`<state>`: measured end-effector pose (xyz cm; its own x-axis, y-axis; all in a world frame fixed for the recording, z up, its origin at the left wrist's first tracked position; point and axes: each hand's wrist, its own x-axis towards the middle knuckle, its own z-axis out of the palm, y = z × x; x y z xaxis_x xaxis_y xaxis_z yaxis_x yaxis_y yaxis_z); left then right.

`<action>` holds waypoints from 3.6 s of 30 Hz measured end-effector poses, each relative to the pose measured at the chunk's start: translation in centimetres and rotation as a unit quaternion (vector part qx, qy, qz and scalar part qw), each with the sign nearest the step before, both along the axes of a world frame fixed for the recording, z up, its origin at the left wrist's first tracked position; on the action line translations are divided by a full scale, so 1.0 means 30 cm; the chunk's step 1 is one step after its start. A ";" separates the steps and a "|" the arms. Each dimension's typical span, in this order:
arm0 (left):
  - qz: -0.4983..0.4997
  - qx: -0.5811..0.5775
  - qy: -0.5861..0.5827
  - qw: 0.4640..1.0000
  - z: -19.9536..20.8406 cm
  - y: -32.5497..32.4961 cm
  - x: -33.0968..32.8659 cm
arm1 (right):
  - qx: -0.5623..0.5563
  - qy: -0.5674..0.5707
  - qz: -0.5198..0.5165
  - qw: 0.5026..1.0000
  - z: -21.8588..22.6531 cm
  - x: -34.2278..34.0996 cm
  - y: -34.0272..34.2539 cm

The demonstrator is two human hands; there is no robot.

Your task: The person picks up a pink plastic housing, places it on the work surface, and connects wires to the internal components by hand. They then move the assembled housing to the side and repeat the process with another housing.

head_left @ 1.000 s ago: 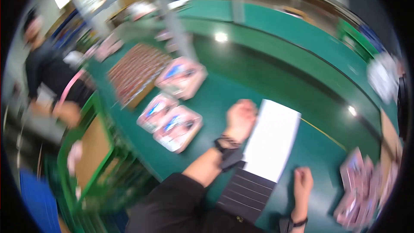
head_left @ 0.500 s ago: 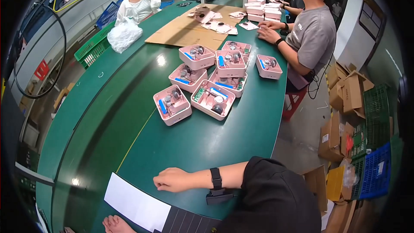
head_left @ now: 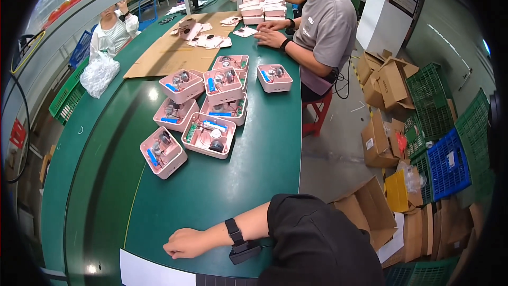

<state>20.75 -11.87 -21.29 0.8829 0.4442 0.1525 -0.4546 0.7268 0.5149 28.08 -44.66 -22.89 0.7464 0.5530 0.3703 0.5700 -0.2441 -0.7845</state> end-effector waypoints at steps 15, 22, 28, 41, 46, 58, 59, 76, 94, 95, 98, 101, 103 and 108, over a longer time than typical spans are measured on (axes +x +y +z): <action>0.024 -0.037 0.018 0.999 0.024 -0.042 -0.017 | -0.002 0.002 0.004 1.000 -0.003 -0.019 -0.002; 0.027 -0.048 0.053 0.997 0.055 -0.064 -0.012 | -0.006 0.013 0.005 1.000 0.023 -0.020 -0.022; 0.012 -0.043 0.037 0.998 0.035 -0.047 -0.012 | -0.020 0.030 0.000 0.999 0.037 -0.015 -0.027; 0.037 -0.090 -0.032 0.995 -0.050 0.015 0.000 | -0.044 0.012 -0.002 0.999 0.038 -0.027 -0.031; 0.018 -0.104 -0.042 0.994 -0.047 -0.017 0.004 | -0.053 0.007 -0.011 0.999 0.028 -0.024 -0.059; 0.056 -0.164 -0.007 0.985 0.005 -0.119 0.038 | -0.061 0.011 -0.018 0.998 0.053 0.007 -0.081; 0.062 -0.166 -0.016 0.984 0.006 -0.111 0.029 | -0.064 0.036 -0.024 0.997 0.064 -0.001 -0.078; 0.096 -0.182 0.022 0.978 0.013 -0.136 0.016 | -0.071 0.066 -0.021 0.995 0.040 -0.007 -0.087; 0.499 0.683 0.416 0.335 0.078 0.105 0.222 | -0.094 0.043 -0.057 0.993 0.062 -0.009 -0.069; 0.447 0.684 0.450 0.361 0.077 0.122 0.240 | -0.092 0.042 -0.057 0.993 0.060 -0.008 -0.067; 0.396 0.688 0.467 0.389 0.088 0.172 0.278 | -0.103 0.039 -0.062 0.992 0.056 -0.007 -0.065; 0.403 0.697 0.438 0.400 0.092 0.187 0.277 | -0.108 0.049 -0.048 0.992 0.061 -0.004 -0.060; 0.441 0.646 0.392 0.485 0.080 0.134 0.247 | -0.113 0.048 -0.045 0.991 0.074 0.016 -0.055; 0.521 0.524 0.318 0.594 0.090 -0.043 0.014 | 0.134 0.005 0.059 0.989 0.406 0.150 0.261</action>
